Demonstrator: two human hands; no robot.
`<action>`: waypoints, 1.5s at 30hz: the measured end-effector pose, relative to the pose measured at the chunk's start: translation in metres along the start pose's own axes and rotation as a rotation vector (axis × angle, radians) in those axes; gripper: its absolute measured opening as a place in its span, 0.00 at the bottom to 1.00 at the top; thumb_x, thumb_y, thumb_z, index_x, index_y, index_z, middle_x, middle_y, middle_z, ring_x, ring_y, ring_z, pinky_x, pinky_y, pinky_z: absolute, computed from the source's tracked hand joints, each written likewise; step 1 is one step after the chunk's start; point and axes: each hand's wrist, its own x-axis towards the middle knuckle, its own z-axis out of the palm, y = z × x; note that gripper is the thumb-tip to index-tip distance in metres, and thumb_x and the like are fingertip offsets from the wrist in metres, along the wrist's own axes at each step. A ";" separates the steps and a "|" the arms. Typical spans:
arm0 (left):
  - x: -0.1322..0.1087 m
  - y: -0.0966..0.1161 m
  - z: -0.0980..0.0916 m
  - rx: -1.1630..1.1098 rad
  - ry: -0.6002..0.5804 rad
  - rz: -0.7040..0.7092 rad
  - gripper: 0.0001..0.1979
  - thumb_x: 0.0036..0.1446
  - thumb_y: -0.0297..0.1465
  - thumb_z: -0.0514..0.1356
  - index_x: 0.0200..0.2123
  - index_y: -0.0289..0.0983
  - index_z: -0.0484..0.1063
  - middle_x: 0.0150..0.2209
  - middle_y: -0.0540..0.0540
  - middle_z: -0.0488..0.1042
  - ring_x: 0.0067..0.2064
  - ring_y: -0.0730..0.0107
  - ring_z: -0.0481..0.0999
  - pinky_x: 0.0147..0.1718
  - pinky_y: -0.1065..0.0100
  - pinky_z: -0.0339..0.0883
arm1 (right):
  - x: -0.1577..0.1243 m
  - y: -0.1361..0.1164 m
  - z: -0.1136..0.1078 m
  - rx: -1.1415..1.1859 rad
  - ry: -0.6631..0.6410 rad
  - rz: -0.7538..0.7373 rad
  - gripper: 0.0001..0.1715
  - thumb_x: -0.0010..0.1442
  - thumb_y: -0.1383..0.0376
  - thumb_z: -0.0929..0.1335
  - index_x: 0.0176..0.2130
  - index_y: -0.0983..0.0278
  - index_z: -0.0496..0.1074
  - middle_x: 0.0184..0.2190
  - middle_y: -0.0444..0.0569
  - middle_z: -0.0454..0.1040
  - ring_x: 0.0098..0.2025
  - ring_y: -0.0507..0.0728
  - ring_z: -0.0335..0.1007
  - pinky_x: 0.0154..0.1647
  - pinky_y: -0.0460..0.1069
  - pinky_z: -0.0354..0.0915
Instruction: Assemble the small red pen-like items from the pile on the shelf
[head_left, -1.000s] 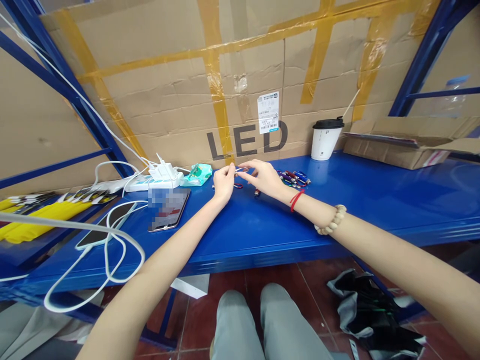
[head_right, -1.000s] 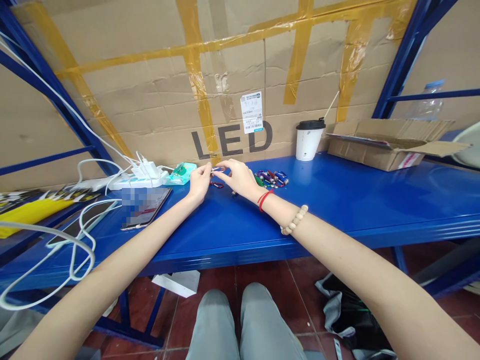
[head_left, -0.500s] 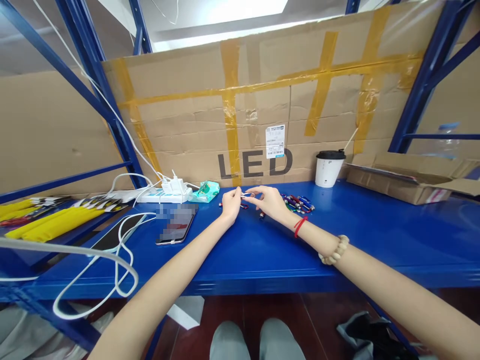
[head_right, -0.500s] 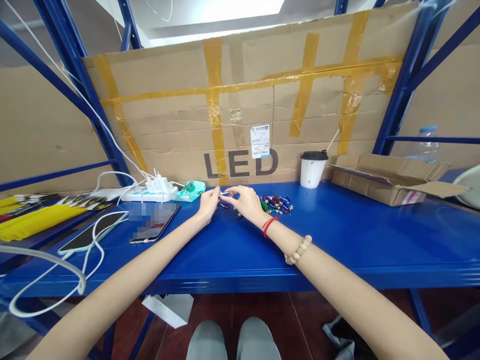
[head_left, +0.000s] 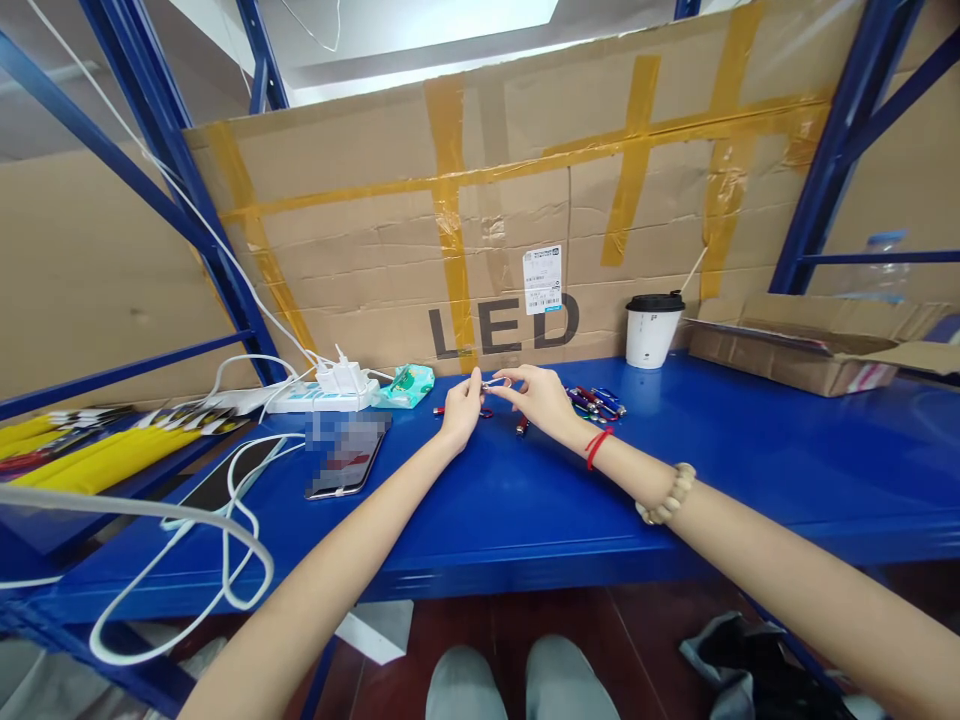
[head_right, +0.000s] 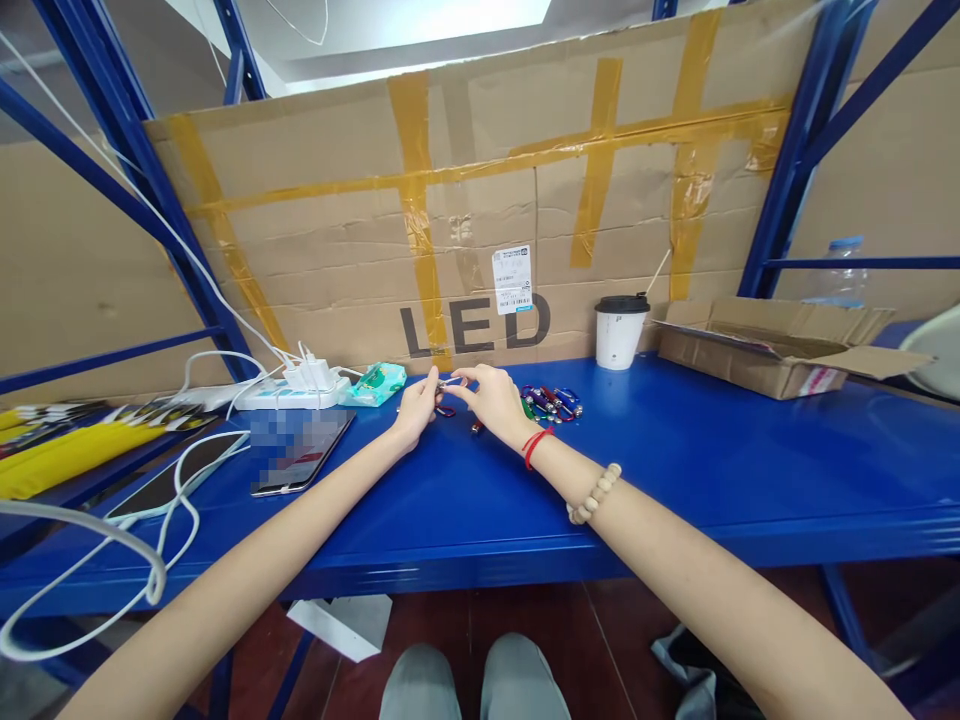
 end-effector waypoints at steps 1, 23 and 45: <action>0.000 0.000 0.000 -0.005 -0.013 0.001 0.24 0.58 0.47 0.49 0.18 0.36 0.59 0.19 0.53 0.58 0.20 0.79 0.54 0.20 0.73 0.49 | 0.001 0.001 0.000 -0.007 0.005 -0.003 0.19 0.57 0.52 0.67 0.41 0.63 0.77 0.34 0.49 0.76 0.23 0.51 0.68 0.29 0.47 0.62; 0.004 -0.005 0.000 0.111 -0.080 0.109 0.23 0.60 0.47 0.46 0.24 0.36 0.65 0.20 0.52 0.61 0.23 0.76 0.61 0.25 0.72 0.55 | 0.001 -0.003 0.000 0.231 0.053 0.208 0.25 0.60 0.51 0.61 0.26 0.66 0.72 0.15 0.45 0.68 0.17 0.51 0.65 0.22 0.45 0.60; 0.001 0.003 -0.001 0.072 -0.072 0.076 0.09 0.59 0.35 0.53 0.31 0.37 0.66 0.21 0.54 0.66 0.23 0.77 0.64 0.26 0.73 0.58 | 0.003 -0.001 0.005 0.364 0.061 0.246 0.19 0.53 0.54 0.68 0.30 0.69 0.75 0.24 0.51 0.76 0.23 0.53 0.69 0.18 0.45 0.64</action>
